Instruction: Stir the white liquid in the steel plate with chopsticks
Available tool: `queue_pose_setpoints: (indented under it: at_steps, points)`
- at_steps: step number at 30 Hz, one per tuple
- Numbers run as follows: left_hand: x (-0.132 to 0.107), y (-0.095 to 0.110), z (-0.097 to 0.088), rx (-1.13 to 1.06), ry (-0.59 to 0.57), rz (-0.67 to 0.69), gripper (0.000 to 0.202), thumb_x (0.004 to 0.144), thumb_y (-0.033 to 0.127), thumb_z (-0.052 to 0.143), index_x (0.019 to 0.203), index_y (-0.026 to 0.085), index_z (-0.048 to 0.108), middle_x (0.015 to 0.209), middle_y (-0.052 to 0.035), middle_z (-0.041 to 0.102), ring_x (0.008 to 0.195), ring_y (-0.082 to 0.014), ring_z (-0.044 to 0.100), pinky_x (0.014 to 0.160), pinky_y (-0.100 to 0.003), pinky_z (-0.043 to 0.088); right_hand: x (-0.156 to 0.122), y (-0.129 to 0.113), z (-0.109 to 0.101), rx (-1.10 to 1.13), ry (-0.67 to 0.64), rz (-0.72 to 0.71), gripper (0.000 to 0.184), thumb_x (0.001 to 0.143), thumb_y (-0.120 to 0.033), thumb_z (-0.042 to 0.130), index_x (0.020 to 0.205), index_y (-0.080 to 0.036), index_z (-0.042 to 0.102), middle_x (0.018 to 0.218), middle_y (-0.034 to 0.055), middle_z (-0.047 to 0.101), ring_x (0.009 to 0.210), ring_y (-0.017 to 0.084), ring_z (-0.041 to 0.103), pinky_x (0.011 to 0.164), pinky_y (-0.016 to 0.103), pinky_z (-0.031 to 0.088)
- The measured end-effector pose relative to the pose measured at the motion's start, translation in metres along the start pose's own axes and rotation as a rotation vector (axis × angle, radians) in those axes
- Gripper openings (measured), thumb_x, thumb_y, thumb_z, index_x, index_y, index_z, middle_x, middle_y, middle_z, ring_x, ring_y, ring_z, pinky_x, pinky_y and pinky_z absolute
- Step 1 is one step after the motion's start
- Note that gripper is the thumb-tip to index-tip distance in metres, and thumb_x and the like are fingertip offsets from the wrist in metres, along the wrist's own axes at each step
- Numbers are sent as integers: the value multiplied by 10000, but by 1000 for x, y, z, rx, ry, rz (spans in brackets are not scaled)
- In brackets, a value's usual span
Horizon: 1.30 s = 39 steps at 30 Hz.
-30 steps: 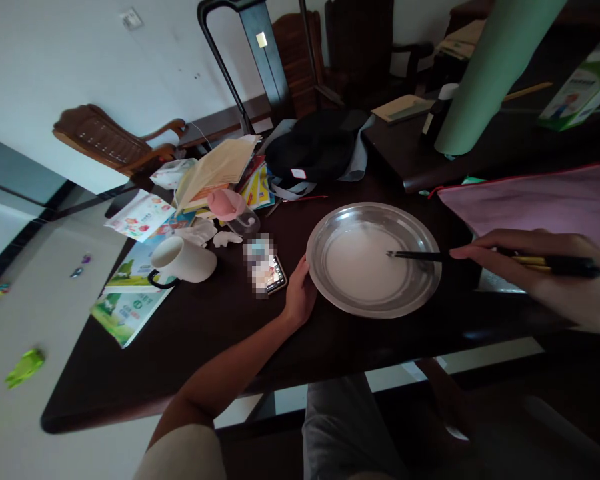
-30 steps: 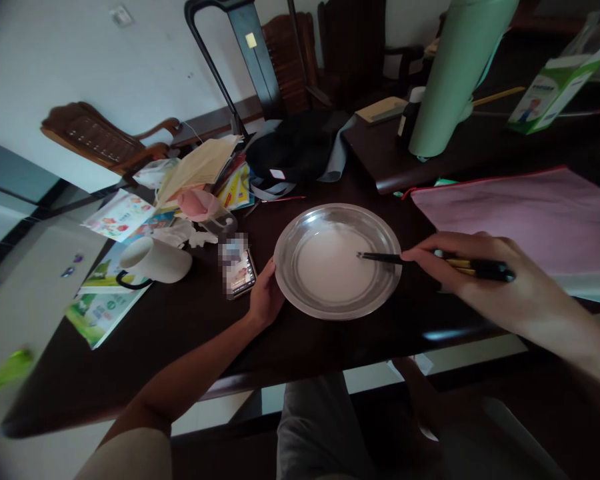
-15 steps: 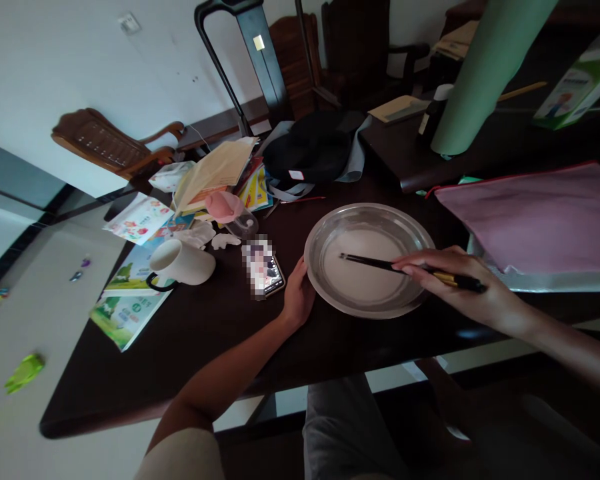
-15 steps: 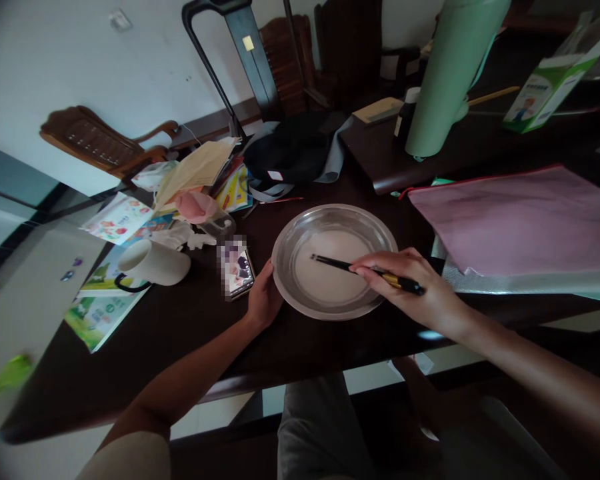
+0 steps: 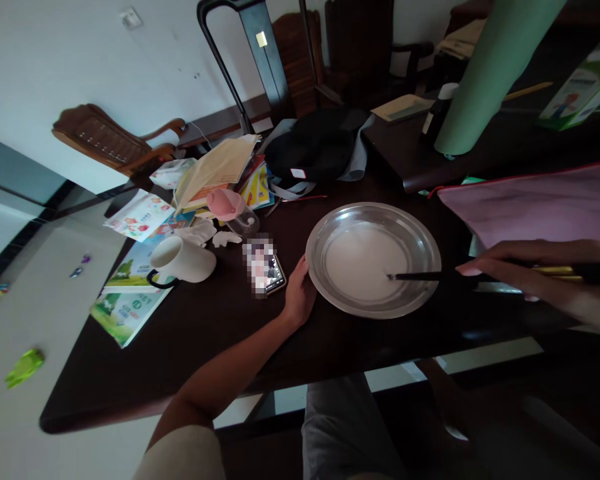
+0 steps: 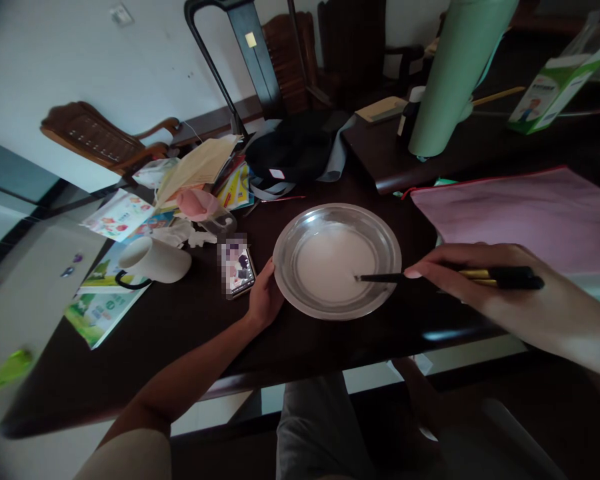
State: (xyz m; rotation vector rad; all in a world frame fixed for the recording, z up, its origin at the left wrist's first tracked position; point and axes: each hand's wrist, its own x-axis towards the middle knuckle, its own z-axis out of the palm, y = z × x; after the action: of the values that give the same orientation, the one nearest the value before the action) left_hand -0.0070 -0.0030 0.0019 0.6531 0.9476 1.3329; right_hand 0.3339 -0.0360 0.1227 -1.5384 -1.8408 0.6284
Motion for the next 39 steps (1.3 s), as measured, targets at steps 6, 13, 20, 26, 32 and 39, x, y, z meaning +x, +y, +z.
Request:
queue_pose_setpoints:
  at_steps: [6,13,20,26,32,39]
  points:
    - [0,0,-1,-3,16,1,315,860,433,797,1088,216,801,1236,-79,827,1410,-359,648,1248,-506,458,5,-14,34,204,-173,-9,258,927,-561,742,927,-345,882,943,26,889,854,267,849,770,377,683]
    - [1,-1,-2,-3,-8,-4,331,869,437,787,1123,225,802,1235,-70,829,1399,-353,655,1234,-496,468,18,1,63,141,-55,-179,195,976,-455,703,1036,-345,853,1124,16,885,1010,282,842,913,450,637]
    - [1,0,-1,7,3,-7,298,873,441,787,1080,227,810,1228,-64,832,1380,-347,668,1243,-495,460,9,-8,13,-9,24,4,316,939,-563,705,929,-288,860,903,45,862,735,243,777,626,360,570]
    - [2,-2,-2,6,-7,7,343,875,441,780,1141,225,800,1283,-77,818,1418,-356,643,1245,-507,462,0,-3,14,70,-46,97,324,896,-627,724,873,-345,883,892,46,876,814,308,836,716,438,680]
    - [1,0,-1,16,-20,7,295,884,442,775,1088,230,804,1243,-67,827,1421,-350,640,1237,-493,471,9,-8,58,231,-152,-106,249,962,-503,694,989,-338,878,1012,20,892,932,268,853,827,404,671]
    - [1,0,-1,-7,-20,3,298,867,436,801,1084,232,809,1232,-59,834,1359,-345,683,1220,-494,482,17,0,59,126,-16,-204,211,993,-438,674,1032,-316,842,1086,42,881,970,271,835,861,419,622]
